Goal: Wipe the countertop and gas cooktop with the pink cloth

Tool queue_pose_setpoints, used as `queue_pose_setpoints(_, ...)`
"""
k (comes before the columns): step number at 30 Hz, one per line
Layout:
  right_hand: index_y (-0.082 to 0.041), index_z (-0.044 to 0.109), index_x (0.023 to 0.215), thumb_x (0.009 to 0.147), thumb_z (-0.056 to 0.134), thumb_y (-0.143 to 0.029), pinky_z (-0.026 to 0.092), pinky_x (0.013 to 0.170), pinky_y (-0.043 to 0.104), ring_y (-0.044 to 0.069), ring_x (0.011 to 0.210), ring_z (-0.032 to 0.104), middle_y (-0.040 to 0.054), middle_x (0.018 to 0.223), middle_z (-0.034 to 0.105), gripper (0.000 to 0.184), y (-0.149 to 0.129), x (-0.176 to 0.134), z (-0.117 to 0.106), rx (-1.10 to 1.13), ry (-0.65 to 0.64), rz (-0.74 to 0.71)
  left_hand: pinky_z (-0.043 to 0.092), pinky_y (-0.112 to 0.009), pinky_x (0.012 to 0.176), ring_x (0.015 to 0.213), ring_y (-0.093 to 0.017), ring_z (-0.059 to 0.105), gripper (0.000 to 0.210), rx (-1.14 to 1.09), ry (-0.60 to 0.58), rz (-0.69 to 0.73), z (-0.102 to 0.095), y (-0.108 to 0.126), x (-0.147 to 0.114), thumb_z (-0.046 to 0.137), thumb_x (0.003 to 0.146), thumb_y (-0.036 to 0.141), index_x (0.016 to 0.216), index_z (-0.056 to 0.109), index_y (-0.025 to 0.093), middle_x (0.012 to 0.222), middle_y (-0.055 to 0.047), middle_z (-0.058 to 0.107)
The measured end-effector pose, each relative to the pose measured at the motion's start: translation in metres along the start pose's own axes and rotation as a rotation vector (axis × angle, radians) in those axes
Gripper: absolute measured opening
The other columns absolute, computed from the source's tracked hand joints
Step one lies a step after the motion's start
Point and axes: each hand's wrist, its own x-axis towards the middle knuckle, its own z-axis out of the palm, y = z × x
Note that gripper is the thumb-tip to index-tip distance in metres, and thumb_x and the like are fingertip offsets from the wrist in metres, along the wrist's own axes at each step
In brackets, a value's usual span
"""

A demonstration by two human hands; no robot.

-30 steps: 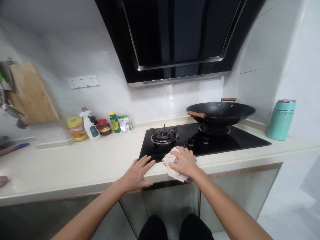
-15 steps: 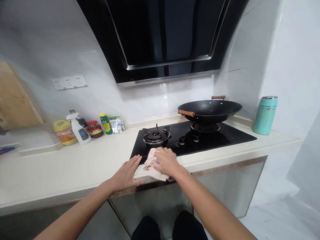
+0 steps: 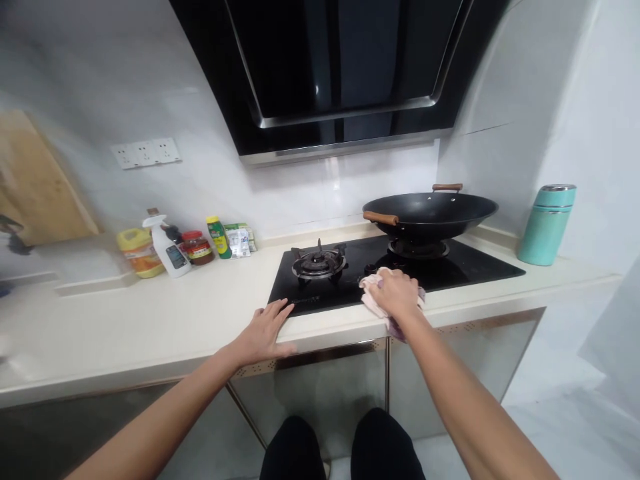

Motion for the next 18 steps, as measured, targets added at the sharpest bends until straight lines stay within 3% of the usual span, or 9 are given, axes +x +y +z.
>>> queue_pose_setpoints(3,-0.018,0.068,0.119,0.094,0.046,-0.058,0.04,0.096,0.048,0.036,0.113,0.061,0.0202,0.123,0.062,0.052,-0.028,-0.001,0.004,-0.01,0.002,-0.037,0.031,-0.061,0.116,0.151,-0.041,0.03,0.104,0.005,0.013,0.009,0.003,-0.002,0.0,0.055,0.083,0.08,0.16,0.032,0.014,0.166,-0.025,0.03)
queue_pose_setpoints(8,-0.017,0.065,0.122,0.093,0.049,-0.047,0.04,0.093,0.047,0.037,0.111,0.061,0.0212,0.123,0.06,0.045,-0.036,-0.019,-0.004,-0.01,-0.004,-0.081,0.032,-0.061,0.116,0.151,-0.041,0.032,0.103,0.012,0.042,0.01,0.005,-0.003,-0.001,0.058,0.082,0.078,0.16,0.033,0.016,0.165,-0.024,0.033)
queue_pose_setpoints(13,-0.02,0.065,0.119,0.091,0.05,-0.039,0.038,0.094,0.043,0.033,0.112,0.059,0.0168,0.124,0.061,0.037,-0.06,-0.048,-0.005,0.054,-0.041,-0.267,0.033,-0.061,0.115,0.15,-0.041,0.034,0.102,0.017,0.047,0.002,0.006,-0.003,-0.001,0.061,0.081,0.077,0.16,0.034,0.018,0.164,-0.024,0.034)
queue_pose_setpoints(18,-0.025,0.066,0.117,0.092,0.05,-0.042,0.038,0.094,0.039,0.027,0.111,0.061,0.0101,0.121,0.066,0.035,-0.087,-0.021,0.001,0.136,-0.098,-0.318,0.035,-0.057,0.117,0.15,-0.04,0.035,0.103,0.026,0.059,-0.019,0.006,-0.002,-0.004,0.062,0.08,0.078,0.159,0.037,0.016,0.164,-0.023,0.035)
